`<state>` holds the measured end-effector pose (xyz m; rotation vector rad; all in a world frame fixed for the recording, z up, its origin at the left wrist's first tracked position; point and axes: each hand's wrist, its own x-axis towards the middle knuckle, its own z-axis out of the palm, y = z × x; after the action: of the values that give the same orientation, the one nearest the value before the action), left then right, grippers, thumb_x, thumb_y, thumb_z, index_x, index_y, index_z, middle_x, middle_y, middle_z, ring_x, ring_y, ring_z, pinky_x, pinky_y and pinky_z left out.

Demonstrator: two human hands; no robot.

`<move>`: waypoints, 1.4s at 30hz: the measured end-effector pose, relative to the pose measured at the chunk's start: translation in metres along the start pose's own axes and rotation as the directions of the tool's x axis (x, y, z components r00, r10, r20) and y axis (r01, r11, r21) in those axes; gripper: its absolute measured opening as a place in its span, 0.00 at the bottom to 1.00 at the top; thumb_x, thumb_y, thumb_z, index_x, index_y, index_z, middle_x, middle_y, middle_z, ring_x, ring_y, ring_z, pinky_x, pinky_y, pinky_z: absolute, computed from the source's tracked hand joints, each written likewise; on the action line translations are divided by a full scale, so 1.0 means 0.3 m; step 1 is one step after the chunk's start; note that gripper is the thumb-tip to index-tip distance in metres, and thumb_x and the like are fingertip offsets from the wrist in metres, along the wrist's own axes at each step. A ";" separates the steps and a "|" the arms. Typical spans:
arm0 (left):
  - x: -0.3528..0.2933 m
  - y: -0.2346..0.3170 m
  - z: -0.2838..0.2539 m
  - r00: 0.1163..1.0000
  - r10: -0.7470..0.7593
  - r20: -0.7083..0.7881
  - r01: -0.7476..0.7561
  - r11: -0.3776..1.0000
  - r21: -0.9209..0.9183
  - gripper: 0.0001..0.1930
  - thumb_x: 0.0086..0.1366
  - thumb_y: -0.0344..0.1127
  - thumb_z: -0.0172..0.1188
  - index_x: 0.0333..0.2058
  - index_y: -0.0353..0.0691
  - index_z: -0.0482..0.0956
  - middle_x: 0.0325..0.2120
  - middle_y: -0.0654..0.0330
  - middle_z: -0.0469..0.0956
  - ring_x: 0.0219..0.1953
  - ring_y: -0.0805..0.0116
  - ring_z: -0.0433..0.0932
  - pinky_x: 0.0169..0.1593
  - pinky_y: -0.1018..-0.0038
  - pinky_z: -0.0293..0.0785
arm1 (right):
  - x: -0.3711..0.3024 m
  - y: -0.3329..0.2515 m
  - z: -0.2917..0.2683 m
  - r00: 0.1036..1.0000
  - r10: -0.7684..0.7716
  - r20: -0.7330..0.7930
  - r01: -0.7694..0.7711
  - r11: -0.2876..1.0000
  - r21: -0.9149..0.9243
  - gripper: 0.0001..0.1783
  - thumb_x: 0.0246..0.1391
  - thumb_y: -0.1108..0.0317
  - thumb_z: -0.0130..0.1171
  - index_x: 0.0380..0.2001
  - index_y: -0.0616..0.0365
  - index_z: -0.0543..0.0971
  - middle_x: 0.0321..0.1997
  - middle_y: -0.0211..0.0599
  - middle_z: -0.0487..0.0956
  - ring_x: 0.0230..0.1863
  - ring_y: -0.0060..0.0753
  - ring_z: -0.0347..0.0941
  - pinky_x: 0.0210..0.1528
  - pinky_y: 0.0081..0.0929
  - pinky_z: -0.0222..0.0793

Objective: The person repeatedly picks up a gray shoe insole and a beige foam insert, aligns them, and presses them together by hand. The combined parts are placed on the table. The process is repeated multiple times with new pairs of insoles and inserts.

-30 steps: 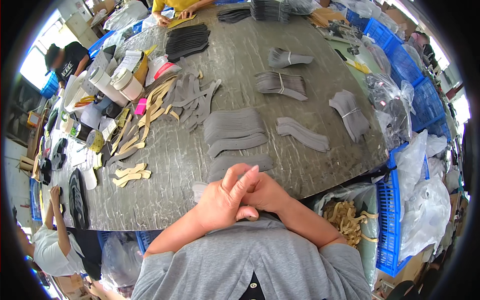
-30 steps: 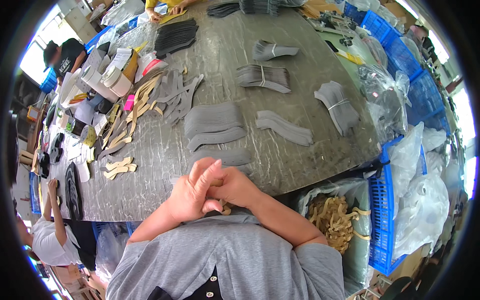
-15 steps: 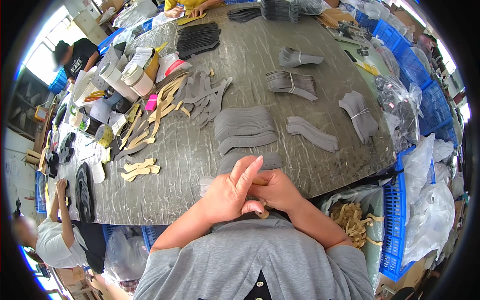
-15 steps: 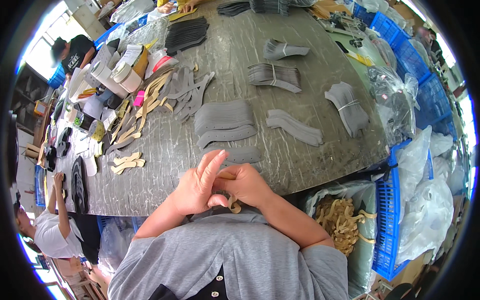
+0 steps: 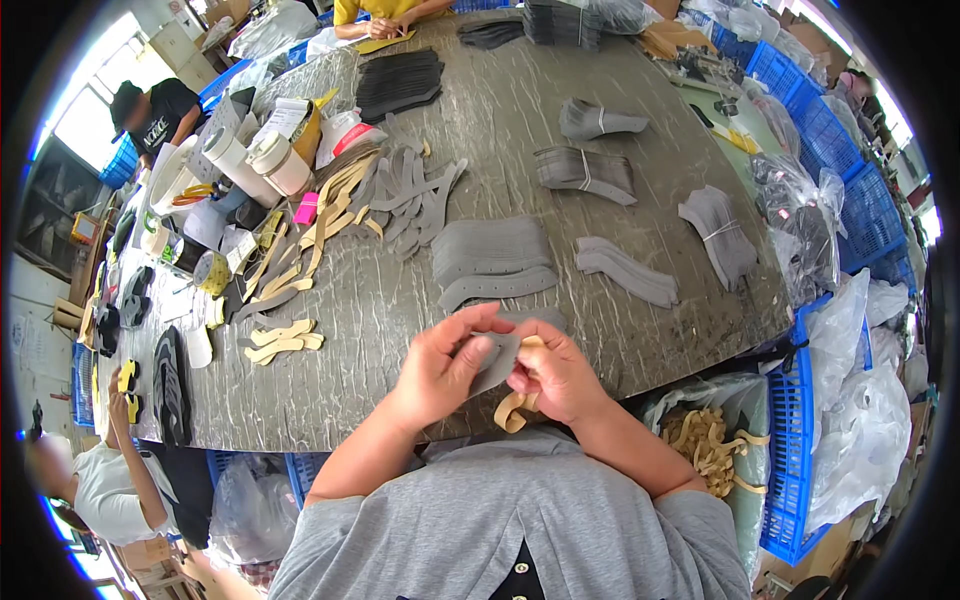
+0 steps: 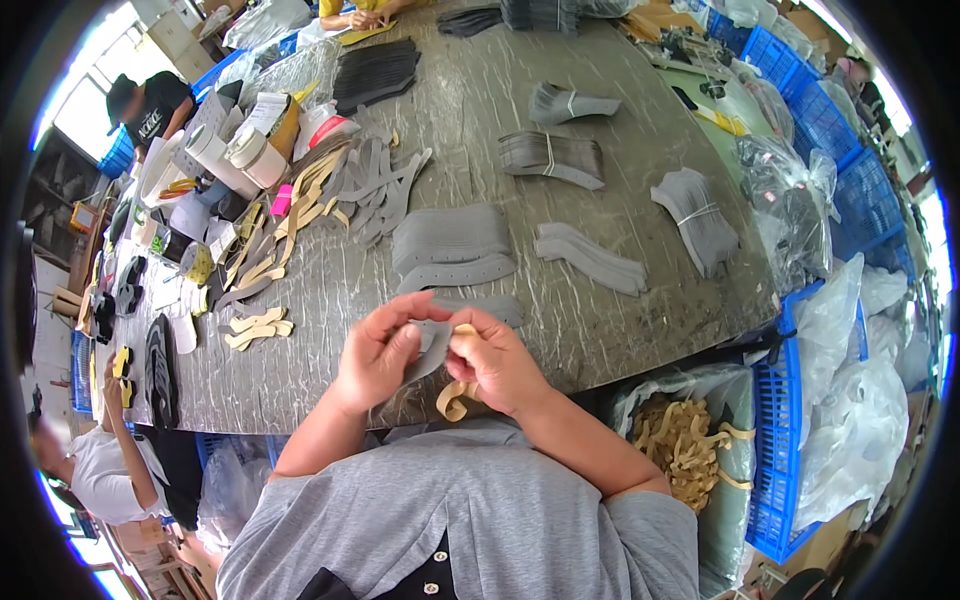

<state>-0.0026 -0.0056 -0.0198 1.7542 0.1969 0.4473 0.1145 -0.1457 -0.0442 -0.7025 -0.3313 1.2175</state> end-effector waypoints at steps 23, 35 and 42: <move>-0.017 -0.066 -0.217 0.854 -0.521 -0.011 0.515 0.840 0.169 0.03 0.57 0.27 0.64 0.27 0.35 0.79 0.18 0.72 0.71 0.21 0.85 0.64 0.24 0.83 0.58 | -0.211 -0.102 -0.259 0.939 -0.008 -0.343 -0.095 0.955 -0.282 0.05 0.59 0.71 0.59 0.37 0.57 0.74 0.25 0.22 0.69 0.21 0.13 0.62 0.23 0.15 0.62; -0.014 -0.155 -0.179 0.833 -0.554 -0.012 0.526 0.784 0.330 0.06 0.55 0.30 0.65 0.27 0.33 0.81 0.19 0.67 0.75 0.23 0.80 0.69 0.28 0.78 0.67 | -0.146 0.029 -0.193 0.920 -0.203 -0.337 -0.133 0.645 -0.752 0.06 0.53 0.77 0.63 0.32 0.60 0.75 0.28 0.24 0.75 0.30 0.14 0.69 0.32 0.18 0.68; -0.009 -0.178 -0.172 0.825 -0.564 -0.027 0.526 0.750 0.402 0.06 0.54 0.31 0.65 0.28 0.34 0.81 0.19 0.63 0.77 0.24 0.77 0.72 0.31 0.76 0.69 | -0.139 0.052 -0.198 0.905 -0.315 -0.285 -0.097 0.499 -0.861 0.07 0.50 0.76 0.65 0.31 0.62 0.76 0.27 0.32 0.79 0.30 0.19 0.73 0.33 0.22 0.70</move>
<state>-0.0200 0.0523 -0.0630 1.9939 0.7584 -0.1252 0.1238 -0.2006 -0.0932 -1.7800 -0.6396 0.6610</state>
